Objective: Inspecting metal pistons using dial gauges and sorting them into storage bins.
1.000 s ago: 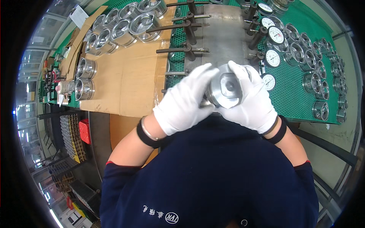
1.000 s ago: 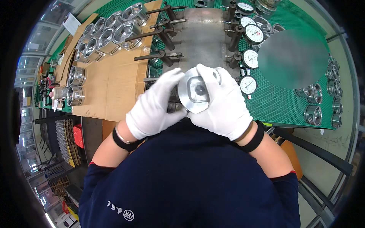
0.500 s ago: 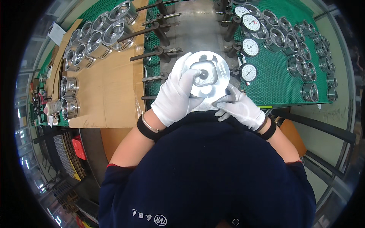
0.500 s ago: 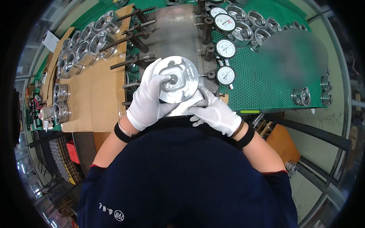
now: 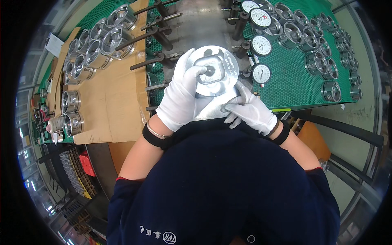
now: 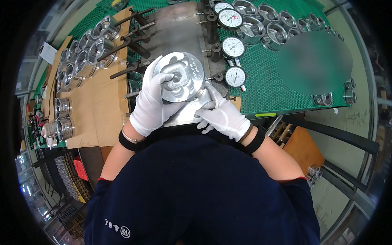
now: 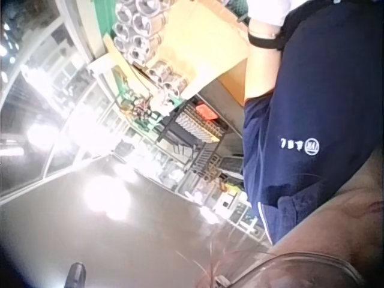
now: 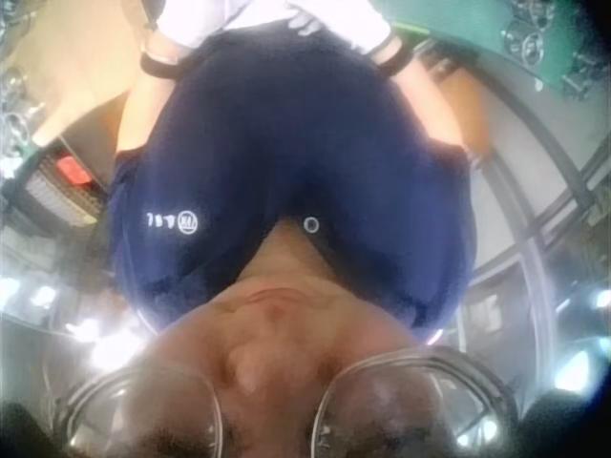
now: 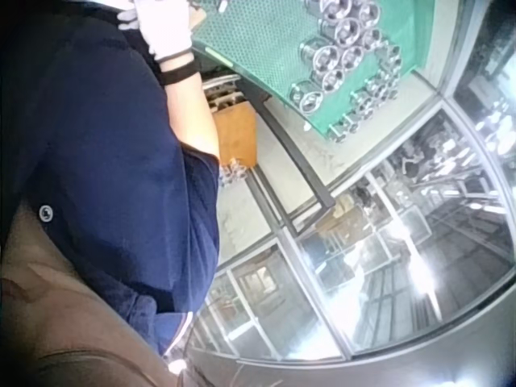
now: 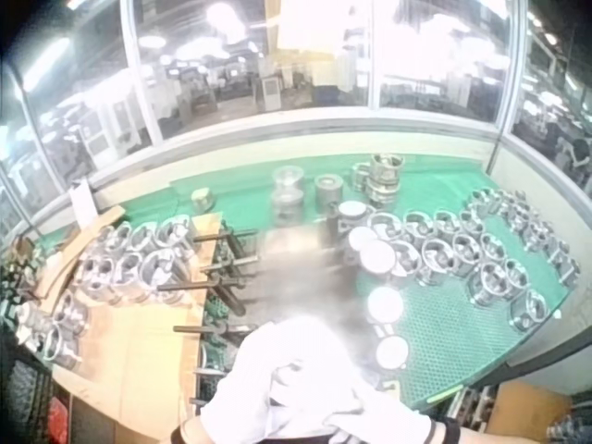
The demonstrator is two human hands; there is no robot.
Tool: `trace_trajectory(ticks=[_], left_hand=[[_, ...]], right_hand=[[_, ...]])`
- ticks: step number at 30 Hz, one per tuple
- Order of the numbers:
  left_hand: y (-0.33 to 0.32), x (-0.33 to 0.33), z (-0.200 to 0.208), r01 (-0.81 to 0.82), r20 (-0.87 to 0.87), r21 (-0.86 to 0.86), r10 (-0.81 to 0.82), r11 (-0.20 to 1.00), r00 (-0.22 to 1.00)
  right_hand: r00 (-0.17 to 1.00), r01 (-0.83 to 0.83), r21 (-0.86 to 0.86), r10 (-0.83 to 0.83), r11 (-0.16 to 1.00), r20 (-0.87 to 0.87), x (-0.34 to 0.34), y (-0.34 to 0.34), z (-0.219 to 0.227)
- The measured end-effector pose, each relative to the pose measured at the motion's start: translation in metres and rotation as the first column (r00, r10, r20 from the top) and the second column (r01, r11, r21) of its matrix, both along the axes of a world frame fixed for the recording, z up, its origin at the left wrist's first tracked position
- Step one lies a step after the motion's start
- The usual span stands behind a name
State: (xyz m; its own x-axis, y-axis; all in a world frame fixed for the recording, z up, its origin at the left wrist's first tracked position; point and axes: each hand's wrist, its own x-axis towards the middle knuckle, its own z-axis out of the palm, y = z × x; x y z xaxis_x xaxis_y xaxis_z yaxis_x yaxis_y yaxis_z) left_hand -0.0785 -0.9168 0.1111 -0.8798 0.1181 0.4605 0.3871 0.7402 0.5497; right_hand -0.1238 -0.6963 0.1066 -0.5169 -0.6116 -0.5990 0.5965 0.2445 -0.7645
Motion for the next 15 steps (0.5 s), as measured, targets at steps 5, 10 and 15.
trace_trajectory(ticks=[5,10,15], left_hand=[[0.0012,0.0014,-0.0028,-0.027,0.024,0.018,0.026,0.999,0.999],[0.0015,0.001,-0.0013,-0.024,0.024,0.02,0.024,1.0,0.999],[0.0002,0.0007,-0.0031,0.002,-0.015,0.035,-0.001,0.999,1.0]], right_hand=[[1.0,-0.016,0.015,0.016,1.0,-0.008,-0.0013,-0.0015,0.0025],[1.0,-0.025,0.012,0.025,1.0,-0.016,-0.0018,-0.0008,0.0004],[1.0,-0.012,-0.016,0.012,1.0,-0.002,0.0002,0.0021,-0.005]])
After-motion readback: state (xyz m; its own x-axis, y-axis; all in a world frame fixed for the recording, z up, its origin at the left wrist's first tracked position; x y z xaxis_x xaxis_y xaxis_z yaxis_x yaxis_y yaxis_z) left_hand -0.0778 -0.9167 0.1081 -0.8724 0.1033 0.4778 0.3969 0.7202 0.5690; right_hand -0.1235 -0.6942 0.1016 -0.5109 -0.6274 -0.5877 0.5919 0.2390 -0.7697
